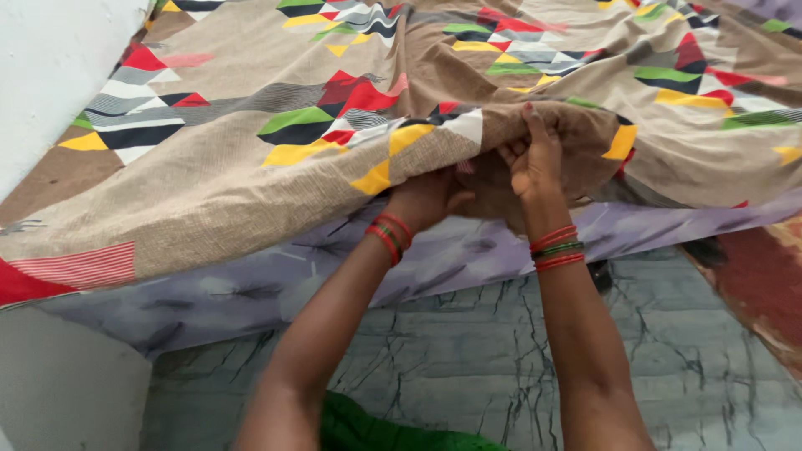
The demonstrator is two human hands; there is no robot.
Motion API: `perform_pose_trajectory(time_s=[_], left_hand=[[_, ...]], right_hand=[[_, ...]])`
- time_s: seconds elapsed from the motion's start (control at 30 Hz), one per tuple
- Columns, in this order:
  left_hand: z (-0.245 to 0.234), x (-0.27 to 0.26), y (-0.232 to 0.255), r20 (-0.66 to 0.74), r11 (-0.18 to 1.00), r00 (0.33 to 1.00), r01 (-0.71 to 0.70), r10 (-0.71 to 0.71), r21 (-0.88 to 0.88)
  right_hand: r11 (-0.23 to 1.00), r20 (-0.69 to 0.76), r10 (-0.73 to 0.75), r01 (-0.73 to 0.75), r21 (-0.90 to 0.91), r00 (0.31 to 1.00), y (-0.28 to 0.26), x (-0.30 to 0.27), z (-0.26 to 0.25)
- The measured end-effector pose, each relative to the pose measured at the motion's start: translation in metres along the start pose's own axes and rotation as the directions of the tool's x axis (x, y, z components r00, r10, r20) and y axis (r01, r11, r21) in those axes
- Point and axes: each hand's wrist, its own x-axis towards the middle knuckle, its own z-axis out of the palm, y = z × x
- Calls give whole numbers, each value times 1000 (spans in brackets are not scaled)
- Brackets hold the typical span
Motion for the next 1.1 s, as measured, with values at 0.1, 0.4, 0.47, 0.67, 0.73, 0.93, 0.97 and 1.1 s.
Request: perform_pose_trajectory(time_s=[0.1, 0.4, 0.47, 0.67, 0.73, 0.93, 0.97, 1.1], left_hand=[[22, 23, -14, 53, 996, 998, 29, -24, -82], [-70, -113, 53, 298, 983, 955, -48, -7, 175], [-86, -134, 50, 263, 992, 963, -87, 60, 90], [-57, -115, 55, 119, 951, 946, -306, 300, 39], [-40, -85, 63, 114, 962, 958, -269, 262, 46], [15, 17, 50, 89, 986, 990, -96, 109, -136], [26, 34, 43, 85, 986, 991, -88, 100, -138], [68, 87, 22, 42, 991, 998, -44, 50, -126]], right_hand=[[995, 45, -102, 102, -1, 994, -2, -5, 5], [976, 75, -22, 38, -215, 997, 1, -64, -44], [984, 129, -52, 73, -163, 990, 10, -72, -49], [997, 130, -57, 62, -39, 990, 10, -60, -39], [997, 138, -80, 81, 1, 987, 9, -53, -34], [984, 131, -180, 177, 35, 975, 11, -51, -28], [982, 122, -191, 189, 30, 974, 9, -52, -27], [967, 172, -255, 247, 64, 952, 6, -52, -22]])
